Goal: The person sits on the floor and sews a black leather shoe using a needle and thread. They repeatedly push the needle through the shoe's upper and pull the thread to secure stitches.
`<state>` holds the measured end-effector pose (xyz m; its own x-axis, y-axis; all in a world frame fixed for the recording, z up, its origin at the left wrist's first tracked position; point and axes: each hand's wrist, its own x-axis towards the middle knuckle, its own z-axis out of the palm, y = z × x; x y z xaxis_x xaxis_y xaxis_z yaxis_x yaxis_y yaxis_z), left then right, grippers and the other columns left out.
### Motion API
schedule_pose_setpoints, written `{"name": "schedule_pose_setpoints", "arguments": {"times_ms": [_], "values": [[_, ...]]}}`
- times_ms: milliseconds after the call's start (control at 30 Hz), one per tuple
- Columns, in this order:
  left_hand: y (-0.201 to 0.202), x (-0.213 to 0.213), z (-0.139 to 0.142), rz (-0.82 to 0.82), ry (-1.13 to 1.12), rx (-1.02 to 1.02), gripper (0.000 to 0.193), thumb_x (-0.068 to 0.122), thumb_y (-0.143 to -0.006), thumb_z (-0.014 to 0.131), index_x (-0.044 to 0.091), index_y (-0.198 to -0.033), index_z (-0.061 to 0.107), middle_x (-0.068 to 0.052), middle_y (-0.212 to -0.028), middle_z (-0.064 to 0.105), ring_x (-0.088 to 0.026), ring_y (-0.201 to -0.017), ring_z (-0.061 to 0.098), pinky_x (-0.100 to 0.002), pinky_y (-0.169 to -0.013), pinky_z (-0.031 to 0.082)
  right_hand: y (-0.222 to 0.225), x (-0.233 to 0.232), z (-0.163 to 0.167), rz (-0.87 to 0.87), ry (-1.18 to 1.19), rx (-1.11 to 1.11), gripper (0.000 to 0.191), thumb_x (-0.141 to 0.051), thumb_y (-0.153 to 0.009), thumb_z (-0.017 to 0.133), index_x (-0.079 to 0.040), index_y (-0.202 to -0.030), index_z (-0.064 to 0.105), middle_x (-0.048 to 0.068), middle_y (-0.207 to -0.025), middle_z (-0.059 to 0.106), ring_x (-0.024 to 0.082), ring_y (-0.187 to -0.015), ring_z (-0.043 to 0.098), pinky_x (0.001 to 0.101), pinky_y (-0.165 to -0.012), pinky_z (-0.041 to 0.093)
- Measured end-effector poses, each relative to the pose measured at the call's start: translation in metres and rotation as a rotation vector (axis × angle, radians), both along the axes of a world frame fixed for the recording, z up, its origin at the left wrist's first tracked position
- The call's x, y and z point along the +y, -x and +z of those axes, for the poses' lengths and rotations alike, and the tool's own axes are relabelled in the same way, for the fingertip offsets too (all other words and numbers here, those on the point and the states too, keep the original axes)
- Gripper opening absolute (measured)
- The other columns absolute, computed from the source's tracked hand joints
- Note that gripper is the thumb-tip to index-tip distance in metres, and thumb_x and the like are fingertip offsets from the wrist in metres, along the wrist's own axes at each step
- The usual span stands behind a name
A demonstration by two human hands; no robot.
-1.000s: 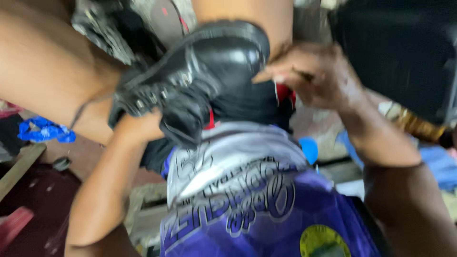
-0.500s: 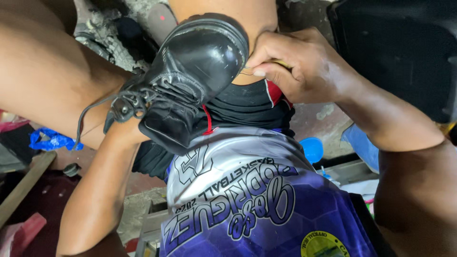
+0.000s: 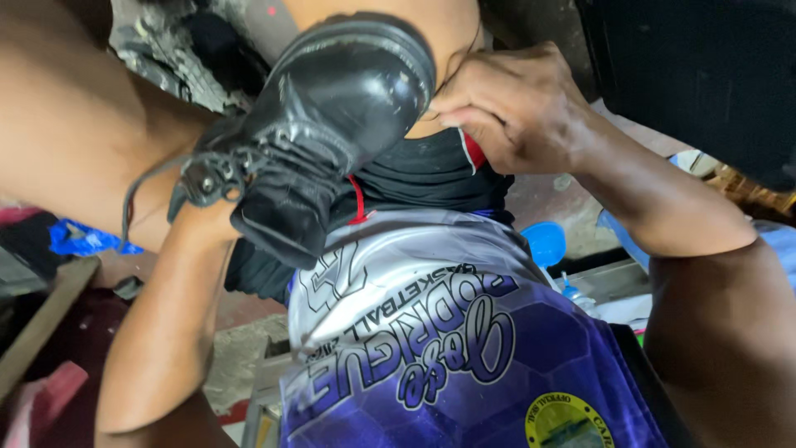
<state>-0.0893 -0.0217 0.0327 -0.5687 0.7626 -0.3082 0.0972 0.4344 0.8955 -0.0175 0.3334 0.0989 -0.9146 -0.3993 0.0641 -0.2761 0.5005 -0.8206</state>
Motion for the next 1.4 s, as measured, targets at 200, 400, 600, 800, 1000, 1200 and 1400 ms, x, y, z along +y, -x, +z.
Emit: {"name": "schedule_pose_setpoints", "arguments": {"times_ms": [200,400,600,800,1000,1200,1400], "values": [[-0.002,0.001,-0.003,-0.004,-0.006,0.014,0.047,0.016,-0.092,0.071,0.001,-0.135,0.063,-0.016,-0.134,0.067,-0.029,-0.123,0.063,-0.04,-0.108,0.048,-0.012,-0.003,-0.002,-0.115,0.093,-0.139,0.005,0.001,-0.105,0.069,0.0,-0.102,0.065,0.01,-0.09,0.066,0.021,-0.079,0.069,0.0286,-0.072,0.052],[-0.005,-0.002,-0.004,-0.01,-0.014,0.006,0.046,0.015,-0.092,0.07,0.0,-0.135,0.063,-0.015,-0.133,0.067,-0.028,-0.122,0.063,-0.039,-0.107,0.049,-0.016,-0.004,0.011,-0.159,0.078,-0.202,0.014,-0.005,-0.108,0.076,0.0,-0.102,0.064,0.008,-0.091,0.069,0.016,-0.077,0.07,0.0256,-0.069,0.051],[-0.006,-0.007,-0.002,-0.014,0.0,0.007,0.044,0.014,-0.093,0.069,0.0,-0.134,0.063,-0.015,-0.132,0.067,-0.027,-0.121,0.063,-0.039,-0.107,0.049,-0.018,-0.013,0.018,-0.239,-0.025,-0.222,0.012,-0.002,-0.093,0.076,0.003,-0.092,0.065,0.015,-0.082,0.068,0.025,-0.062,0.065,0.0359,-0.055,0.047],[-0.005,-0.009,-0.001,-0.009,0.007,-0.005,0.043,0.013,-0.093,0.069,0.0,-0.133,0.063,-0.015,-0.131,0.067,-0.027,-0.12,0.063,-0.038,-0.106,0.049,-0.023,-0.017,0.012,-0.189,-0.144,0.052,0.016,-0.008,-0.106,0.075,-0.001,-0.099,0.063,0.013,-0.088,0.065,0.031,-0.08,0.067,0.0398,-0.071,0.052],[-0.006,-0.001,-0.005,-0.021,-0.005,0.004,0.042,0.012,-0.094,0.068,0.0,-0.133,0.063,-0.014,-0.13,0.067,-0.026,-0.12,0.063,-0.038,-0.106,0.049,-0.025,-0.015,0.006,-0.117,-0.206,0.226,0.013,-0.005,-0.104,0.071,0.0,-0.096,0.062,0.013,-0.095,0.067,0.028,-0.082,0.069,0.0355,-0.069,0.053],[-0.008,0.005,-0.005,-0.031,-0.011,-0.002,0.04,0.011,-0.094,0.067,-0.001,-0.132,0.063,-0.014,-0.13,0.067,-0.025,-0.119,0.063,-0.037,-0.105,0.049,-0.022,-0.009,0.002,-0.084,-0.061,0.094,0.014,-0.004,-0.109,0.072,-0.001,-0.099,0.064,0.011,-0.094,0.068,0.024,-0.082,0.069,0.0324,-0.07,0.053],[-0.008,0.009,-0.005,-0.045,-0.023,-0.005,0.039,0.011,-0.095,0.066,-0.001,-0.132,0.063,-0.014,-0.129,0.068,-0.025,-0.118,0.063,-0.037,-0.105,0.049,-0.028,-0.011,-0.005,-0.145,-0.038,0.029,0.013,-0.005,-0.108,0.071,0.0,-0.097,0.065,0.011,-0.085,0.066,0.022,-0.071,0.066,0.0326,-0.063,0.051]]}}
